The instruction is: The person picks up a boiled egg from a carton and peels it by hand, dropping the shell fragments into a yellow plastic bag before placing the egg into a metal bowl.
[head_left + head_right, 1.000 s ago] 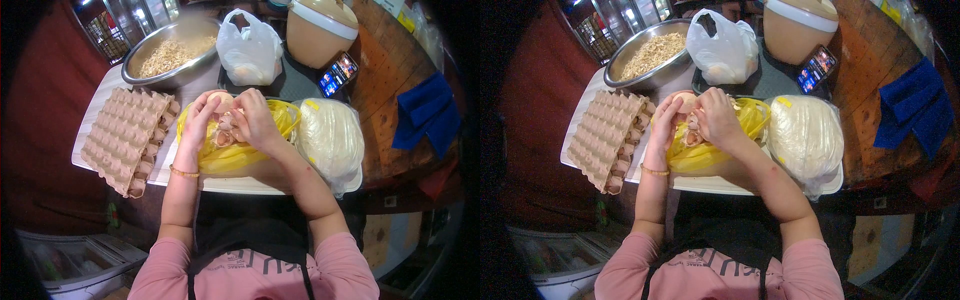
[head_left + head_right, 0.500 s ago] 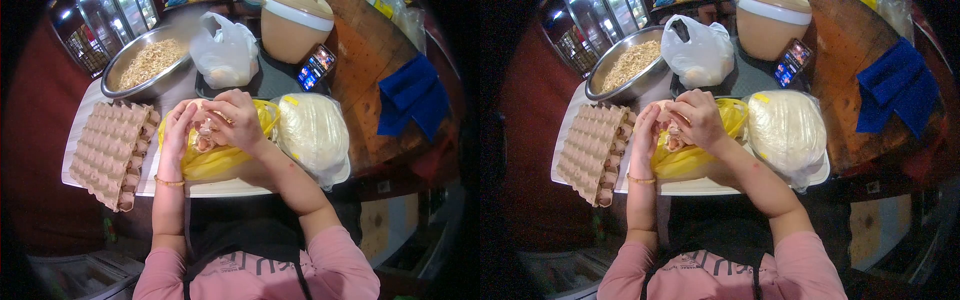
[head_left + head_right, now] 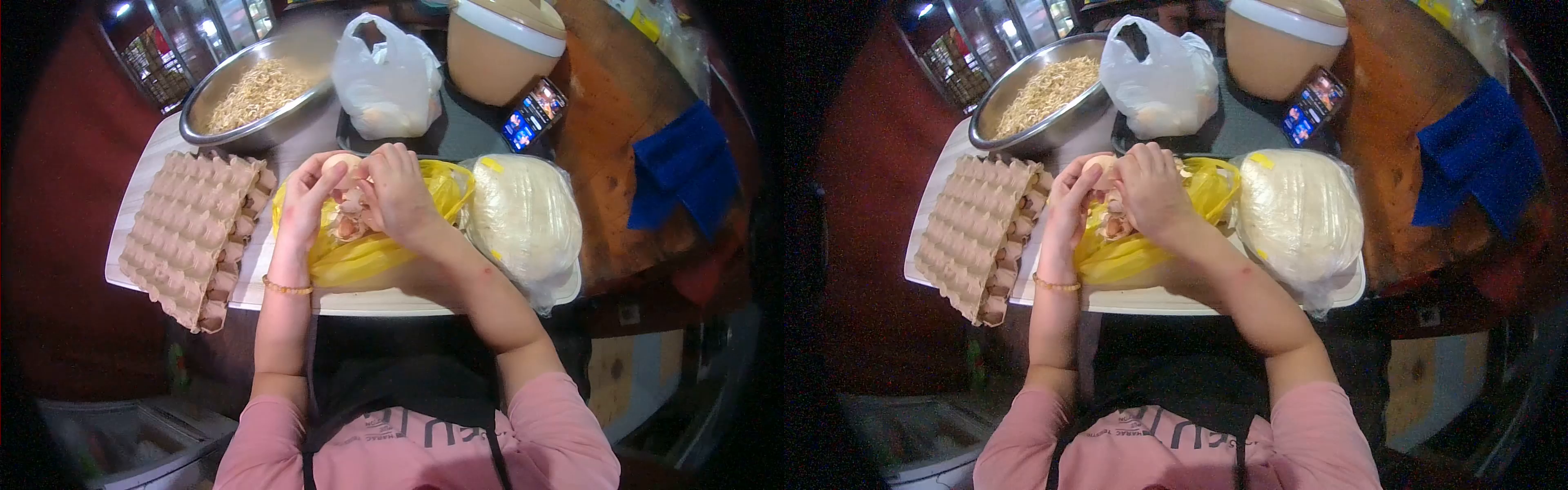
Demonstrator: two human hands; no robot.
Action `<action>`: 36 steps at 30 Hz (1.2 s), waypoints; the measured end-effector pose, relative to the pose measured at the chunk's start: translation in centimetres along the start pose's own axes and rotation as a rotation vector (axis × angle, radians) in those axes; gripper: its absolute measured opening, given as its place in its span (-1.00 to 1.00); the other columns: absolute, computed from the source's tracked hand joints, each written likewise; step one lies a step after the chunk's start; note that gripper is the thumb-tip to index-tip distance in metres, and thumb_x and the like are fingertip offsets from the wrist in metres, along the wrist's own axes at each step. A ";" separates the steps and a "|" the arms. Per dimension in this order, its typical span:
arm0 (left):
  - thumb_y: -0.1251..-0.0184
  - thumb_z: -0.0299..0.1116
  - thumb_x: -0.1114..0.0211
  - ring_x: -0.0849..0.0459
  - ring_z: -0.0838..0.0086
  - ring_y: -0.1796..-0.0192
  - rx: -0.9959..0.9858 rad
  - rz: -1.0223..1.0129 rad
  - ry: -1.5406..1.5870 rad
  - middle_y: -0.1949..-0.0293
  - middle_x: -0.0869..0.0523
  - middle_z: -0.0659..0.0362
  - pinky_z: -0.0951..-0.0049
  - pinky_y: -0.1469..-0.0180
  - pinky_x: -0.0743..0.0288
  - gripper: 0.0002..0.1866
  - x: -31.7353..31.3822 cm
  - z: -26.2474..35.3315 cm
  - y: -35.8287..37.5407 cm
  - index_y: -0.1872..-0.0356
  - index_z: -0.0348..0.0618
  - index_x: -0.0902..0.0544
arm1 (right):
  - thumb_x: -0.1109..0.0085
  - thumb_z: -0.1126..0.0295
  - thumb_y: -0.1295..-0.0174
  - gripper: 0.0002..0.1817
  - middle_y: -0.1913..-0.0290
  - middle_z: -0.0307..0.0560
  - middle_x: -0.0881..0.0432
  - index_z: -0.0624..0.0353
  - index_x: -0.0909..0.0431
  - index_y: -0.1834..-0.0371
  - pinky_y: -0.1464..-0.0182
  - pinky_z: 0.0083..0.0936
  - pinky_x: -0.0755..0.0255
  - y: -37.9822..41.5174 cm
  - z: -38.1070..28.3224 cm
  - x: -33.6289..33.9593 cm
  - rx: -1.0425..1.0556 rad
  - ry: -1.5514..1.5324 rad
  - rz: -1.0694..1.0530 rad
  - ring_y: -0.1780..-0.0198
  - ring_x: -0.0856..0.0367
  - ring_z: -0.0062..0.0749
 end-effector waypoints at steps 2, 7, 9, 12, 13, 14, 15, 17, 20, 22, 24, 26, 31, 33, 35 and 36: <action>-0.32 -0.27 -0.28 -0.57 0.69 0.26 -0.001 0.001 -0.008 0.24 -0.69 0.25 0.65 0.29 -0.39 -0.68 0.1 -0.1 -0.1 0.03 -0.29 -0.61 | -0.18 0.44 -0.07 -0.77 0.21 0.05 -0.38 0.20 -0.38 0.24 0.07 -0.22 -0.24 0.1 0.2 -0.2 -0.014 0.019 -0.028 0.11 -0.36 -0.04; -0.32 -0.27 -0.27 -0.56 0.70 0.27 0.020 -0.009 0.000 0.26 -0.69 0.26 0.65 0.30 -0.37 -0.70 0.1 0.0 -0.1 0.05 -0.26 -0.62 | -0.15 0.45 -0.10 -0.79 0.21 0.08 -0.37 0.22 -0.37 0.24 0.06 -0.19 -0.24 0.1 0.2 -0.1 -0.025 -0.048 -0.052 0.12 -0.35 0.00; -0.34 -0.25 -0.26 -0.55 0.70 0.27 0.023 0.015 0.015 0.26 -0.68 0.27 0.65 0.30 -0.36 -0.70 0.2 0.1 0.0 0.05 -0.25 -0.62 | -0.14 0.46 -0.10 -0.80 0.22 0.08 -0.37 0.23 -0.37 0.24 0.06 -0.18 -0.25 0.0 0.2 -0.1 -0.030 -0.075 -0.056 0.12 -0.35 0.01; -0.35 -0.23 -0.25 -0.56 0.69 0.28 0.046 0.035 0.089 0.25 -0.68 0.26 0.66 0.30 -0.36 -0.69 0.5 0.0 0.0 0.03 -0.24 -0.60 | -0.13 0.49 -0.10 -0.81 0.23 0.09 -0.37 0.24 -0.37 0.25 0.06 -0.17 -0.26 0.0 0.0 0.0 -0.008 -0.109 -0.052 0.13 -0.36 0.01; -0.36 -0.22 -0.24 -0.57 0.69 0.28 0.047 0.034 0.110 0.24 -0.68 0.26 0.66 0.30 -0.36 -0.68 0.6 -0.1 0.0 0.02 -0.24 -0.58 | -0.14 0.49 -0.10 -0.81 0.23 0.08 -0.37 0.25 -0.37 0.25 0.06 -0.17 -0.27 0.0 0.0 -0.1 -0.011 -0.119 -0.056 0.13 -0.36 0.01; -0.37 -0.22 -0.24 -0.58 0.68 0.27 0.049 0.033 0.131 0.24 -0.69 0.25 0.66 0.30 -0.37 -0.68 0.7 -0.2 0.0 0.02 -0.24 -0.57 | -0.14 0.50 -0.10 -0.81 0.23 0.08 -0.38 0.25 -0.37 0.25 0.06 -0.18 -0.27 0.0 0.0 -0.1 -0.015 -0.129 -0.060 0.13 -0.37 0.00; -0.37 -0.22 -0.24 -0.58 0.68 0.27 0.050 0.032 0.130 0.24 -0.69 0.25 0.66 0.30 -0.37 -0.68 0.7 -0.2 0.0 0.02 -0.24 -0.57 | -0.14 0.50 -0.10 -0.81 0.23 0.08 -0.38 0.25 -0.37 0.25 0.06 -0.18 -0.27 0.0 -0.1 0.0 -0.016 -0.129 -0.059 0.13 -0.37 0.00; -0.39 -0.21 -0.22 -0.59 0.67 0.27 0.060 0.020 0.191 0.23 -0.69 0.24 0.66 0.29 -0.38 -0.68 0.7 -0.2 0.0 0.01 -0.23 -0.56 | -0.14 0.50 -0.10 -0.81 0.22 0.07 -0.39 0.25 -0.37 0.25 0.06 -0.18 -0.27 0.0 -0.1 0.1 -0.019 -0.140 -0.065 0.13 -0.37 -0.01; -0.40 -0.21 -0.21 -0.60 0.67 0.27 0.064 0.026 0.214 0.21 -0.70 0.23 0.66 0.29 -0.38 -0.70 0.6 -0.1 0.0 0.02 -0.22 -0.56 | -0.14 0.50 -0.11 -0.82 0.23 0.07 -0.39 0.24 -0.37 0.25 0.06 -0.19 -0.27 0.0 0.0 0.2 -0.026 -0.151 -0.060 0.13 -0.37 -0.01; -0.40 -0.22 -0.20 -0.60 0.67 0.27 0.068 0.024 0.224 0.21 -0.70 0.23 0.66 0.29 -0.38 -0.70 0.6 -0.3 -0.1 0.02 -0.22 -0.56 | -0.14 0.51 -0.11 -0.82 0.23 0.07 -0.38 0.24 -0.37 0.26 0.06 -0.19 -0.27 0.0 -0.1 0.3 -0.029 -0.159 -0.060 0.13 -0.37 -0.01; -0.40 -0.22 -0.20 -0.60 0.66 0.26 0.073 0.022 0.233 0.20 -0.70 0.23 0.66 0.29 -0.38 -0.70 0.6 -0.5 -0.1 0.03 -0.22 -0.56 | -0.13 0.51 -0.11 -0.83 0.23 0.07 -0.38 0.24 -0.37 0.26 0.06 -0.19 -0.28 -0.1 -0.1 0.4 -0.031 -0.167 -0.059 0.13 -0.37 -0.01; -0.40 -0.21 -0.21 -0.58 0.69 0.28 0.064 0.026 0.209 0.21 -0.69 0.25 0.66 0.28 -0.38 -0.71 0.5 -0.4 -0.1 0.05 -0.20 -0.57 | -0.13 0.51 -0.11 -0.83 0.23 0.07 -0.38 0.24 -0.37 0.26 0.06 -0.18 -0.28 -0.1 -0.1 0.6 -0.033 -0.167 -0.054 0.13 -0.38 -0.01; -0.40 -0.19 -0.21 -0.55 0.73 0.30 0.105 0.100 0.116 0.23 -0.68 0.28 0.66 0.30 -0.35 -0.73 0.9 -0.7 -0.1 0.07 -0.17 -0.59 | -0.12 0.52 -0.13 -0.84 0.23 0.09 -0.39 0.27 -0.37 0.26 0.06 -0.19 -0.30 -0.1 0.0 0.7 -0.045 -0.169 -0.099 0.13 -0.39 0.02; -0.40 -0.18 -0.21 -0.53 0.74 0.30 0.101 0.112 0.135 0.23 -0.67 0.28 0.67 0.30 -0.34 -0.73 1.1 -0.9 -0.2 0.08 -0.16 -0.59 | -0.12 0.55 -0.14 -0.85 0.24 0.10 -0.39 0.29 -0.37 0.26 0.05 -0.19 -0.31 -0.1 -0.1 0.6 -0.055 -0.184 -0.119 0.13 -0.39 0.03; -0.41 -0.18 -0.20 -0.56 0.71 0.32 0.151 0.113 0.267 0.25 -0.68 0.27 0.69 0.32 -0.38 -0.72 1.4 -1.2 -0.4 0.08 -0.18 -0.59 | -0.12 0.54 -0.14 -0.85 0.24 0.11 -0.38 0.28 -0.37 0.26 0.05 -0.19 -0.31 0.0 -0.1 0.4 -0.034 -0.177 -0.127 0.13 -0.38 0.04; -0.41 -0.18 -0.20 -0.56 0.71 0.32 0.151 0.112 0.263 0.25 -0.68 0.27 0.69 0.32 -0.38 -0.72 1.5 -1.2 -0.4 0.08 -0.18 -0.59 | -0.12 0.54 -0.14 -0.85 0.24 0.11 -0.38 0.28 -0.37 0.26 0.05 -0.19 -0.31 0.1 -0.2 0.5 -0.034 -0.178 -0.123 0.13 -0.38 0.04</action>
Point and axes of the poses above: each hand's wrist, its own y-axis away from the middle knuckle, its own x-axis out of the back of the hand, z = x × y, the point moved 4 cm from there along -y, towards the middle knuckle
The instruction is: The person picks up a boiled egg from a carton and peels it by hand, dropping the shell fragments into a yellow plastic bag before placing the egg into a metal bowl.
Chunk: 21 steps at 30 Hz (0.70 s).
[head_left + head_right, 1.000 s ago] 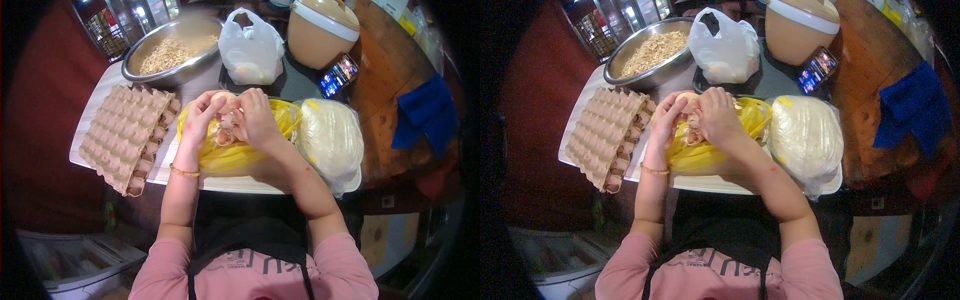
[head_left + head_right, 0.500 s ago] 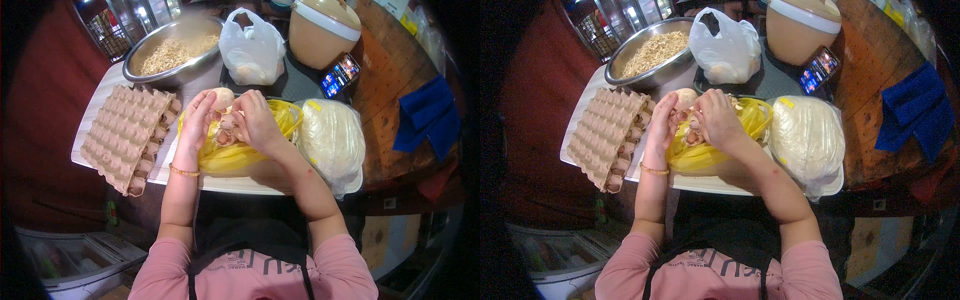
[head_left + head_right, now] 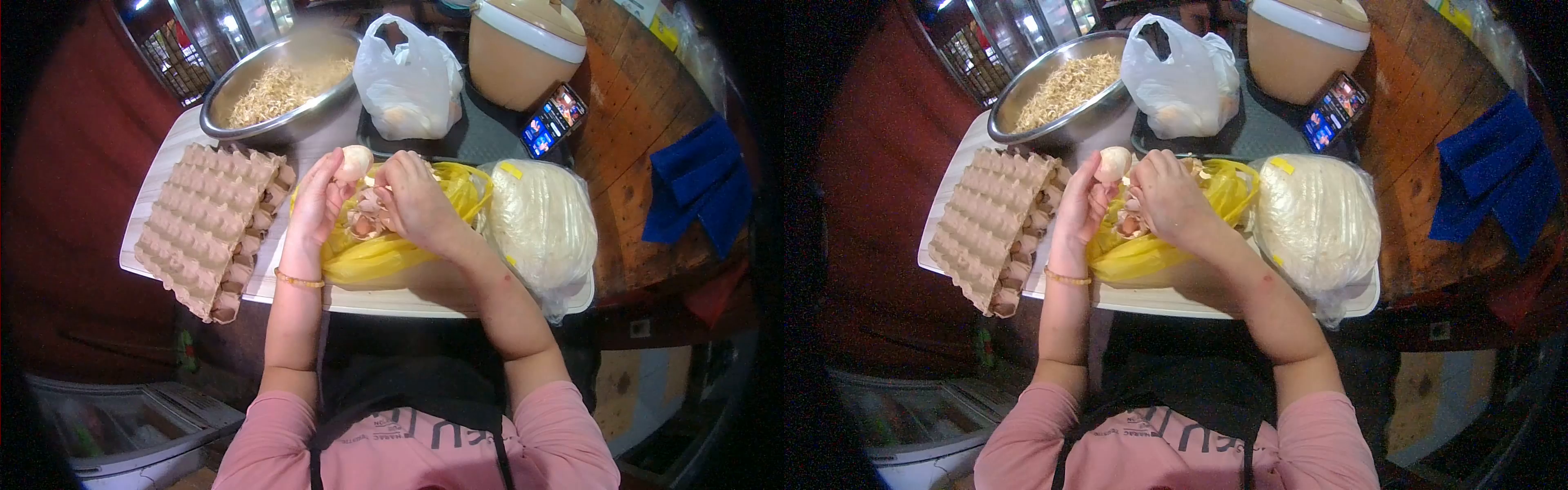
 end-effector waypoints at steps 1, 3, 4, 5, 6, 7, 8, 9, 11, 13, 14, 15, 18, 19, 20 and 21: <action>-0.42 -0.17 -0.19 -0.58 0.68 0.34 0.040 -0.040 0.076 0.26 -0.69 0.25 0.70 0.33 -0.42 -0.70 0.1 0.0 -0.1 0.08 -0.20 -0.58 | -0.12 0.54 -0.14 -0.85 0.23 0.11 -0.38 0.28 -0.37 0.26 0.05 -0.19 -0.31 0.0 0.0 0.0 -0.008 0.006 -0.003 0.13 -0.38 0.04; -0.43 -0.16 -0.17 -0.61 0.65 0.36 0.079 -0.074 0.146 0.27 -0.69 0.23 0.70 0.34 -0.46 -0.69 0.5 0.2 -0.1 0.07 -0.22 -0.58 | -0.11 0.54 -0.14 -0.84 0.23 0.12 -0.38 0.28 -0.37 0.25 0.04 -0.19 -0.30 0.0 0.1 -0.2 -0.016 0.004 -0.003 0.12 -0.38 0.05; -0.44 -0.15 -0.15 -0.65 0.61 0.33 0.077 -0.084 0.203 0.27 -0.70 0.20 0.69 0.34 -0.51 -0.67 0.6 0.2 -0.2 0.06 -0.25 -0.57 | -0.11 0.54 -0.14 -0.85 0.23 0.10 -0.39 0.27 -0.38 0.26 0.05 -0.20 -0.31 0.1 0.1 -0.1 -0.014 0.000 0.001 0.12 -0.39 0.03; -0.45 -0.14 -0.14 -0.69 0.57 0.30 0.076 -0.095 0.262 0.27 -0.71 0.17 0.67 0.33 -0.55 -0.65 0.6 0.2 -0.3 0.05 -0.27 -0.56 | -0.11 0.54 -0.14 -0.86 0.24 0.09 -0.40 0.27 -0.39 0.27 0.05 -0.21 -0.31 0.1 0.2 -0.1 -0.014 0.000 0.005 0.13 -0.39 0.02; -0.45 -0.14 -0.14 -0.69 0.57 0.30 0.077 -0.098 0.262 0.27 -0.71 0.17 0.67 0.33 -0.55 -0.65 0.6 0.2 -0.3 0.05 -0.27 -0.56 | -0.11 0.54 -0.14 -0.86 0.24 0.09 -0.40 0.27 -0.39 0.27 0.05 -0.21 -0.31 0.1 0.2 0.0 -0.015 0.001 0.007 0.13 -0.39 0.02; -0.46 -0.15 -0.12 -0.71 0.52 0.25 0.075 -0.089 0.252 0.24 -0.71 0.14 0.66 0.33 -0.57 -0.64 0.6 0.3 -0.2 0.02 -0.29 -0.54 | -0.12 0.51 -0.14 -0.87 0.23 0.05 -0.43 0.25 -0.42 0.27 0.04 -0.20 -0.32 0.0 0.4 0.0 -0.032 0.018 -0.001 0.12 -0.42 -0.01; -0.47 -0.15 -0.10 -0.73 0.48 0.21 0.073 -0.081 0.243 0.21 -0.71 0.11 0.65 0.33 -0.58 -0.63 0.5 0.4 -0.1 0.00 -0.30 -0.52 | -0.13 0.48 -0.13 -0.88 0.23 0.02 -0.46 0.24 -0.46 0.28 0.03 -0.19 -0.33 0.0 0.5 -0.1 -0.048 0.033 -0.009 0.12 -0.45 -0.03; -0.47 -0.15 -0.10 -0.73 0.48 0.21 0.075 -0.082 0.243 0.21 -0.71 0.11 0.65 0.33 -0.58 -0.63 0.3 0.4 0.0 0.00 -0.30 -0.52 | -0.13 0.48 -0.13 -0.88 0.23 0.02 -0.46 0.24 -0.46 0.28 0.03 -0.19 -0.33 0.0 0.6 -0.1 -0.050 0.035 -0.008 0.12 -0.45 -0.03; -0.47 -0.19 -0.09 -0.75 0.41 0.18 0.073 -0.217 0.234 0.16 -0.70 0.06 0.63 0.33 -0.61 -0.63 -0.7 0.6 0.5 -0.04 -0.33 -0.48 | -0.13 0.47 -0.16 -0.90 0.27 -0.01 -0.51 0.22 -0.54 0.27 0.06 -0.19 -0.37 0.1 1.0 0.3 -0.096 0.009 0.145 0.16 -0.51 -0.04; -0.47 -0.21 -0.10 -0.75 0.39 0.19 0.071 -0.262 0.187 0.14 -0.69 0.06 0.63 0.33 -0.61 -0.64 -0.7 0.4 0.3 -0.05 -0.32 -0.47 | -0.13 0.47 -0.21 -0.86 0.23 0.01 -0.54 0.25 -0.56 0.20 0.08 -0.30 -0.40 0.0 1.3 0.6 -0.161 -0.064 0.160 0.16 -0.55 -0.09; -0.46 -0.22 -0.10 -0.76 0.38 0.21 0.067 -0.309 0.139 0.12 -0.69 0.05 0.62 0.34 -0.62 -0.65 -0.9 0.2 0.3 -0.06 -0.31 -0.46 | -0.13 0.47 -0.25 -0.82 0.19 0.04 -0.58 0.28 -0.58 0.13 0.10 -0.40 -0.44 0.0 1.4 0.9 -0.223 -0.137 0.176 0.15 -0.59 -0.13; -0.46 -0.22 -0.10 -0.76 0.38 0.21 0.070 -0.310 0.141 0.12 -0.69 0.05 0.62 0.34 -0.62 -0.65 -0.9 0.0 0.3 -0.06 -0.31 -0.46 | -0.13 0.47 -0.25 -0.82 0.19 0.04 -0.58 0.28 -0.58 0.13 0.10 -0.40 -0.44 -0.1 1.1 1.1 -0.226 -0.135 0.176 0.15 -0.59 -0.13; -0.44 -0.26 -0.15 -0.76 0.37 0.20 0.076 -0.290 0.037 0.12 -0.69 0.07 0.61 0.34 -0.61 -0.68 -1.5 -0.3 0.6 -0.05 -0.27 -0.46 | -0.13 0.41 -0.30 -0.79 0.22 0.01 -0.62 0.31 -0.60 0.10 0.14 -0.50 -0.45 0.1 1.2 1.2 -0.401 -0.395 0.171 0.19 -0.63 -0.30; -0.42 -0.28 -0.17 -0.76 0.37 0.20 0.076 -0.289 0.037 0.12 -0.68 0.07 0.60 0.35 -0.61 -0.69 -1.7 -0.3 0.7 -0.04 -0.25 -0.46 | -0.14 0.40 -0.30 -0.78 0.24 -0.01 -0.63 0.31 -0.62 0.10 0.15 -0.52 -0.45 0.1 1.4 1.1 -0.420 -0.406 0.169 0.21 -0.62 -0.36; -0.41 -0.30 -0.19 -0.76 0.36 0.20 0.076 -0.289 0.038 0.13 -0.68 0.08 0.60 0.36 -0.61 -0.71 -1.7 -0.3 0.7 -0.03 -0.24 -0.46 | -0.15 0.38 -0.30 -0.78 0.25 -0.03 -0.64 0.31 -0.63 0.11 0.16 -0.53 -0.45 0.2 1.5 1.0 -0.438 -0.417 0.167 0.23 -0.62 -0.42; -0.41 -0.30 -0.19 -0.76 0.36 0.20 0.076 -0.289 0.038 0.13 -0.68 0.08 0.60 0.36 -0.61 -0.71 -1.8 -0.3 0.7 -0.03 -0.24 -0.46 | -0.15 0.38 -0.30 -0.78 0.25 -0.03 -0.64 0.31 -0.63 0.11 0.16 -0.53 -0.45 0.2 1.7 1.0 -0.438 -0.417 0.167 0.23 -0.62 -0.42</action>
Point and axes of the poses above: each hand's wrist, its own y-axis away from the middle knuckle, its own x-axis out of the back of the hand, z = x × y, the point moved 4 cm from there along -y, towards the middle knuckle
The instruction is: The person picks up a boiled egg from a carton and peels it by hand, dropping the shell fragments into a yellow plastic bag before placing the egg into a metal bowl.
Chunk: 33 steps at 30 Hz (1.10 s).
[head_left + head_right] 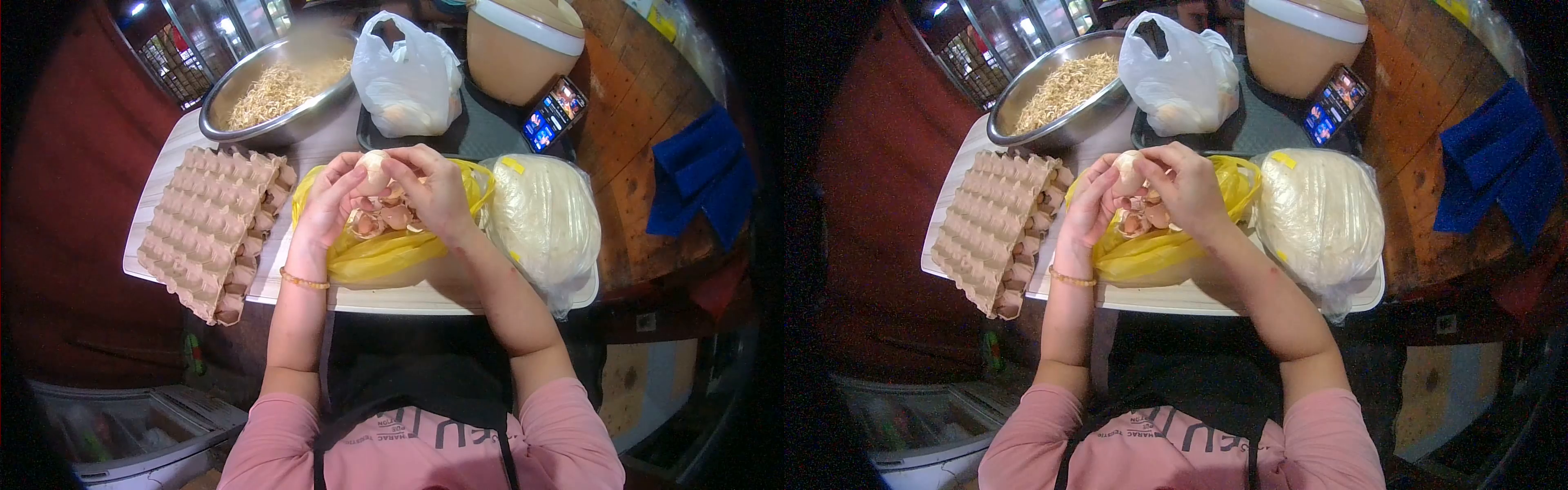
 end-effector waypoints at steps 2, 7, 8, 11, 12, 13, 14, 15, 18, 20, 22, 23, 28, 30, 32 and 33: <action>-0.37 -0.32 -0.23 -0.76 0.35 0.19 -0.006 0.003 -0.015 0.13 -0.68 0.09 0.60 0.35 -0.61 -0.71 0.0 0.0 0.0 -0.01 -0.23 -0.46 | -0.15 0.40 -0.30 -0.78 0.26 -0.01 -0.64 0.31 -0.63 0.11 0.17 -0.52 -0.46 -0.1 0.1 0.1 0.034 0.045 -0.008 0.26 -0.63 -0.37; -0.32 -0.34 -0.30 -0.72 0.44 0.19 -0.001 0.034 -0.107 0.16 -0.66 0.13 0.58 0.31 -0.63 -0.71 -0.1 -0.1 0.0 0.05 -0.22 -0.48 | -0.15 0.39 -0.23 -0.83 0.34 0.04 -0.59 0.27 -0.61 0.24 0.24 -0.32 -0.49 0.2 0.0 -0.4 0.267 0.304 0.103 0.31 -0.61 -0.05; -0.30 -0.34 -0.32 -0.70 0.48 0.19 0.001 0.059 -0.146 0.17 -0.65 0.14 0.56 0.30 -0.63 -0.72 -0.2 -0.2 0.0 0.07 -0.22 -0.48 | -0.15 0.41 -0.21 -0.87 0.37 0.03 -0.57 0.25 -0.59 0.29 0.24 -0.29 -0.48 0.4 -0.3 -0.5 0.369 0.458 0.156 0.32 -0.59 -0.04; -0.28 -0.36 -0.33 -0.67 0.53 0.20 0.006 0.070 -0.147 0.19 -0.63 0.17 0.54 0.29 -0.64 -0.73 -0.1 -0.4 -0.1 0.10 -0.22 -0.49 | -0.15 0.46 -0.12 -0.93 0.43 0.00 -0.50 0.20 -0.49 0.39 0.25 -0.24 -0.47 0.4 -0.5 -0.7 0.409 0.580 0.167 0.33 -0.56 -0.09; -0.28 -0.36 -0.33 -0.67 0.53 0.20 0.009 0.070 -0.145 0.19 -0.63 0.17 0.54 0.29 -0.64 -0.73 -0.2 -0.5 -0.1 0.10 -0.22 -0.49 | -0.15 0.46 -0.12 -0.93 0.43 0.00 -0.50 0.20 -0.49 0.39 0.25 -0.24 -0.47 0.5 -0.6 -0.6 0.406 0.582 0.167 0.33 -0.56 -0.09; -0.28 -0.37 -0.33 -0.67 0.52 0.19 0.016 0.072 -0.149 0.19 -0.63 0.17 0.54 0.28 -0.64 -0.73 -0.2 -0.5 -0.1 0.09 -0.22 -0.49 | -0.15 0.49 -0.14 -0.95 0.42 0.00 -0.50 0.21 -0.51 0.37 0.26 -0.25 -0.47 0.5 -0.9 -0.5 0.399 0.615 0.156 0.33 -0.56 -0.08; -0.28 -0.37 -0.33 -0.67 0.52 0.19 0.021 0.074 -0.153 0.19 -0.63 0.17 0.53 0.28 -0.65 -0.72 -0.2 -0.5 -0.1 0.09 -0.22 -0.49 | -0.16 0.52 -0.15 -0.96 0.42 0.00 -0.50 0.22 -0.52 0.34 0.27 -0.25 -0.46 0.6 -1.1 -0.5 0.393 0.649 0.145 0.33 -0.56 -0.07; -0.28 -0.37 -0.33 -0.67 0.52 0.19 0.020 0.074 -0.153 0.19 -0.63 0.17 0.53 0.28 -0.65 -0.72 -0.3 -0.5 -0.1 0.09 -0.22 -0.49 | -0.16 0.52 -0.15 -0.96 0.42 0.00 -0.50 0.22 -0.52 0.34 0.27 -0.25 -0.46 0.6 -1.1 -0.6 0.393 0.648 0.145 0.33 -0.56 -0.07; -0.29 -0.37 -0.32 -0.70 0.48 0.21 0.020 0.070 -0.166 0.19 -0.65 0.14 0.53 0.29 -0.64 -0.72 -0.4 -0.3 -0.1 0.06 -0.25 -0.49 | -0.15 0.52 -0.16 -0.96 0.42 0.01 -0.49 0.21 -0.50 0.36 0.28 -0.24 -0.46 0.5 -0.9 -0.6 0.395 0.647 0.175 0.33 -0.55 -0.07; -0.31 -0.36 -0.28 -0.74 0.41 0.24 0.045 0.063 -0.191 0.19 -0.67 0.09 0.52 0.31 -0.63 -0.70 -0.6 -0.2 -0.1 0.03 -0.28 -0.48 | -0.14 0.46 -0.06 -0.91 0.43 -0.01 -0.47 0.18 -0.42 0.42 0.27 -0.28 -0.49 0.5 -0.7 -0.7 0.419 0.699 0.188 0.33 -0.55 -0.12; -0.35 -0.35 -0.21 -0.75 0.39 0.25 0.038 0.057 -0.214 0.17 -0.68 0.07 0.55 0.32 -0.64 -0.68 -0.4 -0.2 0.0 -0.03 -0.29 -0.46 | -0.14 0.46 -0.09 -0.91 0.43 -0.01 -0.48 0.18 -0.43 0.42 0.27 -0.27 -0.49 0.3 -0.1 -0.6 0.388 0.703 0.215 0.31 -0.56 -0.11; -0.39 -0.34 -0.14 -0.76 0.36 0.25 0.033 0.052 -0.236 0.14 -0.68 0.06 0.58 0.34 -0.64 -0.66 -0.4 -0.2 0.0 -0.09 -0.31 -0.43 | -0.14 0.46 -0.13 -0.92 0.42 0.00 -0.48 0.19 -0.44 0.41 0.26 -0.26 -0.49 0.2 0.2 -0.5 0.356 0.706 0.241 0.30 -0.56 -0.10; -0.41 -0.31 -0.10 -0.77 0.28 0.22 0.037 0.038 -0.118 0.12 -0.68 -0.01 0.57 0.36 -0.62 -0.62 -0.2 -0.2 -0.1 -0.15 -0.30 -0.37 | -0.12 0.44 -0.22 -0.91 0.40 0.01 -0.51 0.20 -0.46 0.40 0.24 -0.24 -0.49 0.0 0.7 0.1 0.296 0.667 0.216 0.28 -0.57 -0.07; -0.40 -0.29 -0.13 -0.77 0.24 0.21 0.040 0.026 -0.076 0.13 -0.69 -0.02 0.55 0.36 -0.61 -0.60 0.0 -0.1 0.0 -0.15 -0.28 -0.35 | -0.11 0.44 -0.23 -0.90 0.39 0.01 -0.51 0.21 -0.46 0.39 0.24 -0.24 -0.49 -0.1 0.5 0.1 0.300 0.654 0.212 0.28 -0.57 -0.06; -0.44 -0.26 -0.05 -0.77 0.29 0.24 0.031 0.007 -0.047 0.11 -0.68 -0.03 0.58 0.38 -0.59 -0.60 0.1 -0.1 -0.2 -0.17 -0.27 -0.32 | -0.12 0.43 -0.23 -0.91 0.38 0.03 -0.52 0.20 -0.49 0.37 0.23 -0.24 -0.48 0.0 0.4 0.2 0.306 0.649 0.219 0.28 -0.57 -0.06; -0.44 -0.26 -0.05 -0.77 0.29 0.24 0.033 0.007 -0.048 0.11 -0.68 -0.03 0.58 0.38 -0.59 -0.60 0.4 -0.3 -0.2 -0.17 -0.27 -0.32 | -0.12 0.43 -0.23 -0.91 0.38 0.03 -0.52 0.20 -0.49 0.37 0.23 -0.24 -0.48 -0.1 0.5 0.3 0.305 0.649 0.220 0.28 -0.57 -0.06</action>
Point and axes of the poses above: each hand's wrist, its own y-axis away from the middle knuckle, its own x-axis out of the back of the hand, z = x × y, the point moved 4 cm from there along -y, towards the middle knuckle
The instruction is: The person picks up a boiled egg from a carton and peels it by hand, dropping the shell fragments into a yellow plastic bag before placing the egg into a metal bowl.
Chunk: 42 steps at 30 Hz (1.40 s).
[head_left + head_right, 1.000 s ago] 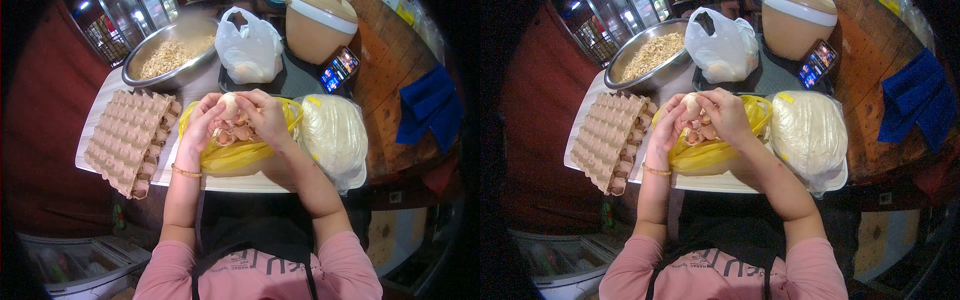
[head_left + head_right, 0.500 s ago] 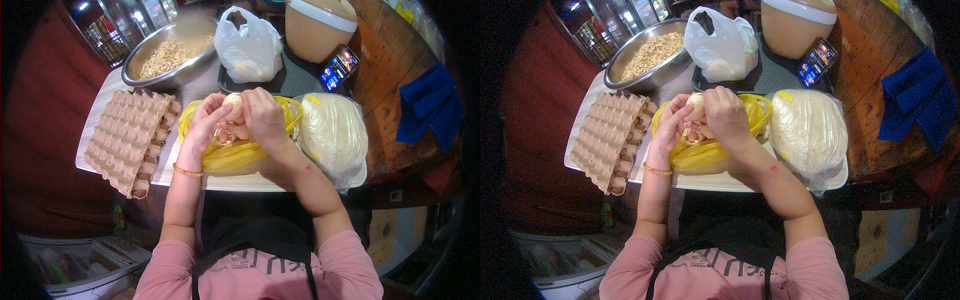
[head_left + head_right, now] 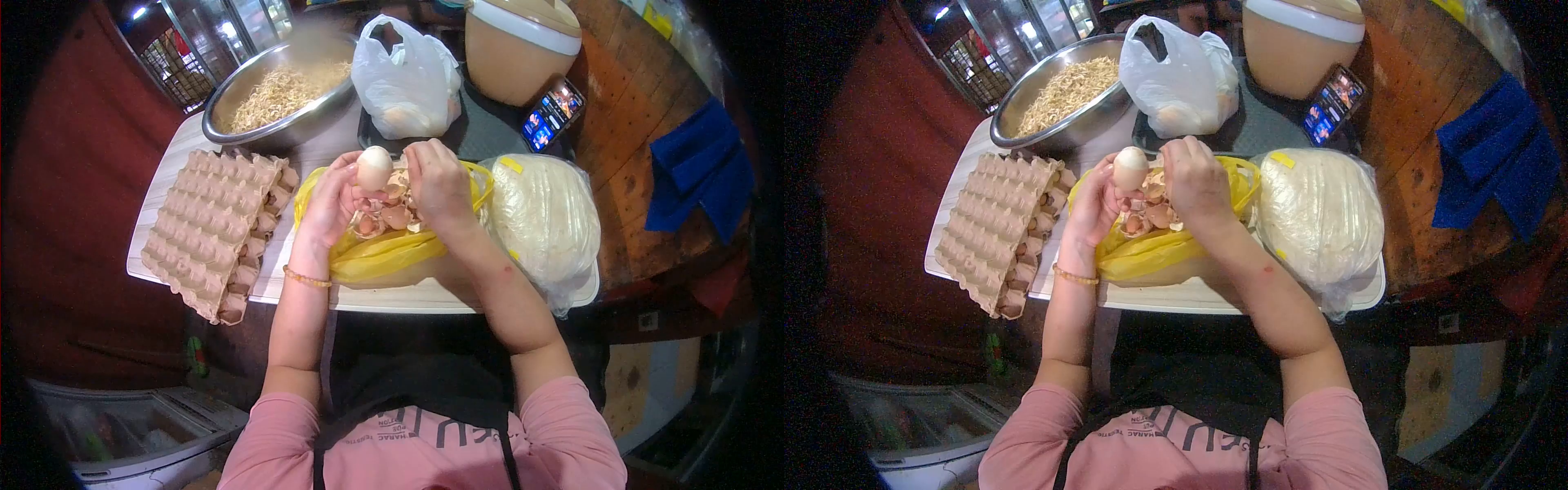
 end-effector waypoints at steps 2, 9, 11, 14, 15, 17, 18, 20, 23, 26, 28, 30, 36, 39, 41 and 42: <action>-0.45 -0.23 0.02 -0.77 0.32 0.26 -0.018 -0.019 0.138 0.08 -0.67 -0.05 0.60 0.41 -0.58 -0.61 0.3 -0.1 -0.1 -0.16 -0.26 -0.34 | -0.14 0.44 -0.20 -0.93 0.39 0.01 -0.54 0.19 -0.50 0.39 0.23 -0.23 -0.48 -0.1 0.3 0.1 -0.027 -0.001 0.038 0.28 -0.58 -0.06; -0.46 -0.20 0.05 -0.75 0.36 0.26 -0.009 -0.031 0.232 0.08 -0.65 -0.06 0.63 0.42 -0.58 -0.60 0.5 -0.2 -0.3 -0.16 -0.26 -0.34 | -0.13 0.35 -0.24 -0.86 0.38 -0.01 -0.57 0.20 -0.55 0.35 0.24 -0.23 -0.46 -0.4 -0.3 0.7 0.107 -0.146 -0.128 0.32 -0.58 -0.06; -0.47 -0.23 0.02 -0.73 0.38 0.27 0.020 -0.108 0.276 0.11 -0.65 -0.03 0.62 0.40 -0.60 -0.63 0.3 -0.4 -0.1 -0.15 -0.25 -0.36 | -0.10 0.39 -0.29 -0.82 0.30 0.07 -0.61 0.26 -0.59 0.17 0.22 -0.32 -0.47 -0.4 -0.7 0.6 0.032 -0.299 -0.124 0.29 -0.60 -0.05; -0.45 -0.29 -0.07 -0.72 0.40 0.29 0.022 -0.119 0.228 0.14 -0.65 0.02 0.63 0.39 -0.61 -0.65 -0.8 -0.6 0.2 -0.14 -0.24 -0.36 | -0.06 0.36 -0.34 -0.76 0.22 0.10 -0.62 0.27 -0.56 0.06 0.16 -0.39 -0.48 -0.4 -1.2 0.7 -0.149 -0.445 -0.177 0.24 -0.63 -0.10; -0.45 -0.29 -0.07 -0.72 0.40 0.29 0.021 -0.120 0.229 0.14 -0.65 0.02 0.63 0.39 -0.61 -0.65 -1.5 -0.6 0.3 -0.14 -0.24 -0.36 | -0.06 0.36 -0.34 -0.76 0.22 0.10 -0.62 0.27 -0.56 0.06 0.16 -0.39 -0.48 -0.3 -1.2 0.7 -0.149 -0.445 -0.177 0.24 -0.63 -0.10; -0.41 -0.34 -0.17 -0.73 0.42 0.28 0.026 -0.017 0.213 0.15 -0.64 0.06 0.64 0.40 -0.60 -0.64 -2.3 -0.8 0.4 -0.13 -0.22 -0.36 | -0.01 0.35 -0.37 -0.74 0.16 0.12 -0.62 0.27 -0.53 0.01 0.12 -0.42 -0.48 -0.2 -1.1 0.5 -0.092 -0.492 -0.155 0.20 -0.65 -0.11; -0.41 -0.34 -0.17 -0.73 0.42 0.28 0.024 -0.016 0.213 0.15 -0.64 0.06 0.64 0.40 -0.60 -0.64 -2.0 -0.8 0.4 -0.13 -0.22 -0.36 | -0.01 0.35 -0.37 -0.74 0.16 0.12 -0.62 0.27 -0.53 0.01 0.12 -0.42 -0.48 -0.2 -1.1 0.3 -0.090 -0.492 -0.156 0.20 -0.65 -0.11; -0.38 -0.30 -0.23 -0.74 0.42 0.29 0.052 -0.117 0.187 0.14 -0.63 0.08 0.64 0.43 -0.59 -0.62 -1.8 -0.9 0.3 -0.11 -0.20 -0.37 | 0.01 0.28 -0.36 -0.73 0.20 0.12 -0.64 0.26 -0.56 0.13 0.15 -0.19 -0.48 -0.2 -1.2 0.3 -0.042 -0.496 -0.087 0.21 -0.63 0.08; -0.37 -0.26 -0.26 -0.75 0.42 0.28 0.042 -0.103 0.095 0.14 -0.62 0.09 0.62 0.46 -0.58 -0.62 -1.7 -0.7 0.4 -0.07 -0.20 -0.38 | 0.06 0.31 -0.38 -0.75 0.22 0.13 -0.64 0.24 -0.55 0.14 0.16 -0.17 -0.48 -0.1 -1.2 0.1 -0.045 -0.445 -0.100 0.22 -0.63 0.08; -0.36 -0.25 -0.27 -0.76 0.41 0.28 0.042 -0.077 0.057 0.16 -0.62 0.10 0.62 0.47 -0.57 -0.62 -1.8 -0.6 0.4 -0.04 -0.22 -0.39 | 0.08 0.32 -0.38 -0.77 0.25 0.13 -0.63 0.21 -0.53 0.15 0.19 -0.14 -0.48 0.1 -1.2 -0.1 -0.047 -0.360 -0.112 0.23 -0.62 0.09; -0.36 -0.25 -0.27 -0.76 0.41 0.28 0.040 -0.084 0.061 0.16 -0.62 0.09 0.63 0.48 -0.57 -0.62 -1.8 -0.6 0.4 -0.04 -0.23 -0.39 | 0.07 0.33 -0.38 -0.79 0.27 0.13 -0.63 0.21 -0.52 0.16 0.20 -0.13 -0.48 0.2 -1.1 -0.2 -0.036 -0.351 -0.106 0.25 -0.62 0.09; -0.36 -0.25 -0.27 -0.76 0.40 0.28 0.038 -0.093 0.064 0.17 -0.62 0.08 0.63 0.48 -0.57 -0.62 -1.8 -0.6 0.4 -0.04 -0.24 -0.39 | 0.07 0.34 -0.37 -0.81 0.29 0.13 -0.62 0.20 -0.50 0.16 0.22 -0.13 -0.48 0.3 -1.1 -0.2 -0.027 -0.341 -0.099 0.26 -0.62 0.09; -0.37 -0.25 -0.26 -0.76 0.40 0.29 0.030 -0.093 0.057 0.18 -0.62 0.07 0.63 0.48 -0.57 -0.62 -2.0 -0.5 0.4 -0.03 -0.25 -0.39 | 0.04 0.40 -0.34 -0.87 0.33 0.15 -0.59 0.22 -0.46 0.21 0.26 -0.15 -0.48 0.3 -1.1 0.0 -0.025 -0.306 -0.123 0.28 -0.61 0.09; -0.37 -0.24 -0.26 -0.76 0.40 0.28 0.040 -0.109 0.062 0.18 -0.63 0.05 0.63 0.47 -0.58 -0.61 -2.0 -0.6 0.4 -0.04 -0.25 -0.38 | 0.04 0.41 -0.34 -0.86 0.34 0.14 -0.56 0.25 -0.44 0.22 0.26 -0.15 -0.48 0.2 -1.3 0.3 0.010 -0.283 -0.098 0.29 -0.60 0.10; -0.36 -0.23 -0.26 -0.76 0.41 0.26 0.046 -0.096 0.062 0.19 -0.64 0.04 0.63 0.47 -0.58 -0.60 -1.9 -0.6 0.4 -0.04 -0.25 -0.38 | 0.04 0.42 -0.34 -0.86 0.35 0.13 -0.54 0.28 -0.43 0.21 0.26 -0.15 -0.47 0.1 -0.9 0.0 -0.007 -0.315 -0.090 0.30 -0.59 0.11; -0.36 -0.23 -0.26 -0.76 0.41 0.26 0.045 -0.096 0.062 0.19 -0.64 0.04 0.63 0.47 -0.58 -0.60 -1.9 -0.6 0.4 -0.04 -0.25 -0.38 | 0.04 0.42 -0.34 -0.86 0.35 0.13 -0.54 0.28 -0.43 0.21 0.26 -0.15 -0.47 0.2 -0.8 0.0 -0.006 -0.316 -0.090 0.30 -0.59 0.11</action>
Point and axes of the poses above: each hand's wrist, its own y-axis away from the middle knuckle, its own x-axis out of the back of the hand, z = x × y, the point moved 4 cm from there along -y, towards the middle knuckle
